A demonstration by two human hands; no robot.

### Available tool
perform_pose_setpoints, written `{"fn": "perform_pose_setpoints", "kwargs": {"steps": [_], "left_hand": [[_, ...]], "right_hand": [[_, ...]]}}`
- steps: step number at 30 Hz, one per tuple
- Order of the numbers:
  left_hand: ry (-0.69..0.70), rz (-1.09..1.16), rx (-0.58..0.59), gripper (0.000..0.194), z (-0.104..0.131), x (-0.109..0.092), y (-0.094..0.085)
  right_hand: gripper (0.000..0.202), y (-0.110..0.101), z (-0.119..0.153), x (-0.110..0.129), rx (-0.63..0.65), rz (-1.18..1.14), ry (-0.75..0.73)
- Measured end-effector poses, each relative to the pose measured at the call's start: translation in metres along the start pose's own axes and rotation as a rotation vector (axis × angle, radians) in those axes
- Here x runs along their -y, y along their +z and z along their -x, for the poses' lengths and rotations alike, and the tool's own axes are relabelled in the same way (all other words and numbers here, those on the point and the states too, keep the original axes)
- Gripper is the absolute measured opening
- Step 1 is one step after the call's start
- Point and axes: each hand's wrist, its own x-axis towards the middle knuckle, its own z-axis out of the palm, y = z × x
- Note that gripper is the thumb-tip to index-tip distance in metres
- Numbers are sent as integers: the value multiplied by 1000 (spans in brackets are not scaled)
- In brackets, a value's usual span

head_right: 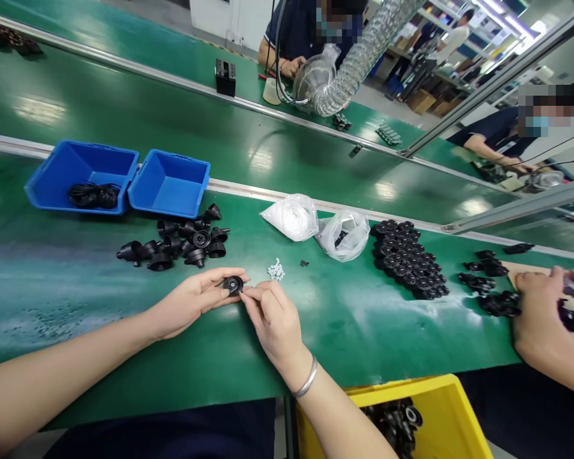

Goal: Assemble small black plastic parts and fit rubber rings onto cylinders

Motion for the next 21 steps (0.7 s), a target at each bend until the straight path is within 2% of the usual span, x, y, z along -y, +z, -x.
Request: {"fn": "perform_pose_setpoints", "kwargs": {"steps": [4,13,17,21], "left_hand": [[-61,-69,21,43,2,3,4],[-32,-169,13,43,0,7,0],[-55,-124,12,41,0,6,-2],[-61,-43,6,42,-1,7,-4]], "right_hand": [[16,3,-1,1,60,36,-53],[26,5,5,-1,147,275,-198],[42,4,10,4,170,389,-256],[60,8,16,5,231,406,-215]]}}
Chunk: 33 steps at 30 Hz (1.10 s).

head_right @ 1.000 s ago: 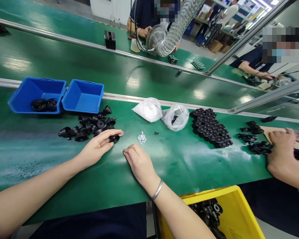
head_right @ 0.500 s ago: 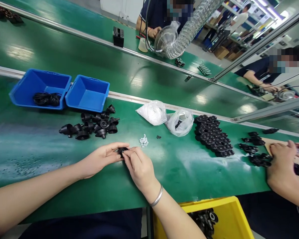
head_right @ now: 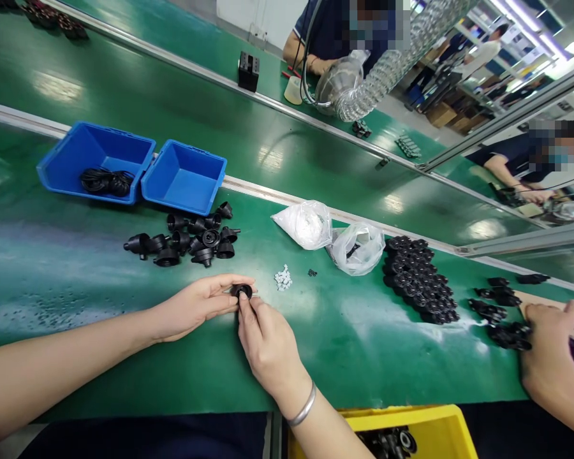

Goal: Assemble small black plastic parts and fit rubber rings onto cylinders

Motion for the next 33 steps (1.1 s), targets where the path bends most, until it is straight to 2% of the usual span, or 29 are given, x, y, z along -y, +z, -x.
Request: {"fn": "perform_pose_setpoints", "kwargs": {"steps": [3,8,13,20,25,30,33], "left_hand": [[8,3,-7,42,-1,0,0],[40,-33,1,40,-1,0,1],[49,-69,20,40,-2,0,0],[75,-26,23,41,-3,1,1],[77,-14,20,42,-2,2,-1],[70,-25,37,42,-1,0,-1],[92,-15,51,38,0,-2,1]], "right_hand": [[63,4,2,0,32,-67,47],[59,6,2,-1,9,-153,89],[56,2,0,1,52,-52,50],[56,5,4,1,-6,-283,142],[60,7,4,1,-4,-276,131],[61,6,2,1,49,-164,79],[58,1,1,1,-17,-207,125]]}}
